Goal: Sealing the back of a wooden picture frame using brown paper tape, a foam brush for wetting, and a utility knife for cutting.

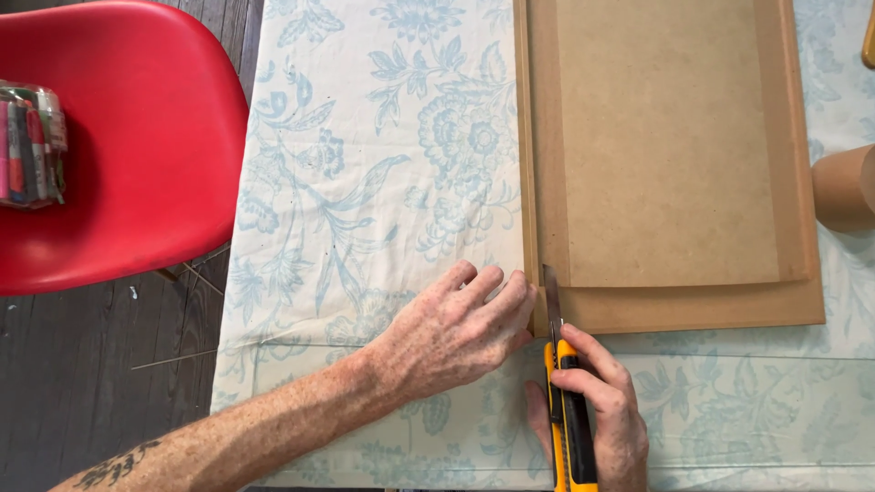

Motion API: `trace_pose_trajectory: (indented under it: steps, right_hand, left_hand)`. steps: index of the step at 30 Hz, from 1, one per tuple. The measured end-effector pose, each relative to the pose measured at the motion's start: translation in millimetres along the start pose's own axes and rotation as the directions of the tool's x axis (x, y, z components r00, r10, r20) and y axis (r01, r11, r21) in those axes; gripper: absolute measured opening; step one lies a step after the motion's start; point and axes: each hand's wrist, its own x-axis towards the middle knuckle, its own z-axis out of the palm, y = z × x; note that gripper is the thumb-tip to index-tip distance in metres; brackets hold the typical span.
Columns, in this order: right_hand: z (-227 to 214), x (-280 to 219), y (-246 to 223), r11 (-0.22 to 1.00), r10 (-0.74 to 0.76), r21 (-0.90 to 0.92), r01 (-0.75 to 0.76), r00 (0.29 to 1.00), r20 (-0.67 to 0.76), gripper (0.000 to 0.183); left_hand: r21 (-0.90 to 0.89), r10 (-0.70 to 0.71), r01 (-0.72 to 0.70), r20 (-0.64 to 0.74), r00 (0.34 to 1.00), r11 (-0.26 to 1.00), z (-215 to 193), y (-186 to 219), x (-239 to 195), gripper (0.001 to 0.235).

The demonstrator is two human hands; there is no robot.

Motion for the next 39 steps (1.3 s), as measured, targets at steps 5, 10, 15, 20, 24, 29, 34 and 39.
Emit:
trace_pose_trajectory:
  steps: [5,10,15,20,24,29,34,39]
  right_hand:
    - [0,-1,2,1.000,-0.008,0.009,0.008,1.000,0.028,0.029]
    - [3,-5,10,0.999,-0.024,-0.032,0.025,0.999,0.035,0.034]
    - [2,-2,9,0.998,-0.050,-0.021,0.051,0.998,0.048,0.034]
    - [-1,2,6,0.998,-0.061,-0.015,0.063,0.994,0.089,0.035]
    - [-4,6,4,0.995,-0.103,0.007,0.103,0.988,0.113,0.036]
    - [-8,12,4,0.988,-0.155,0.024,0.153,0.977,0.146,0.038]
    - [-13,11,-2,0.992,-0.126,0.035,0.122,0.980,0.154,0.032]
    - [-12,19,-2,0.989,-0.144,0.064,0.136,0.978,0.150,0.035]
  left_hand:
    - [0.006,0.008,-0.008,0.010,1.000,1.000,2,0,-1,0.031]
    - [0.020,0.025,-0.026,0.041,0.999,0.999,0,1,0,0.033]
    - [0.023,0.018,-0.019,0.045,0.999,1.000,1,2,-1,0.033]
    - [0.042,0.004,-0.005,0.025,1.000,0.999,1,3,-1,0.027]
    - [0.066,0.009,-0.012,0.046,0.999,0.998,2,5,-3,0.032]
    - [0.071,0.005,-0.009,0.056,0.998,0.997,1,4,0,0.032]
    - [0.051,0.026,-0.030,0.075,0.997,0.998,-3,7,-1,0.018]
    - [0.078,0.020,-0.027,0.084,0.996,0.997,-2,5,2,0.021]
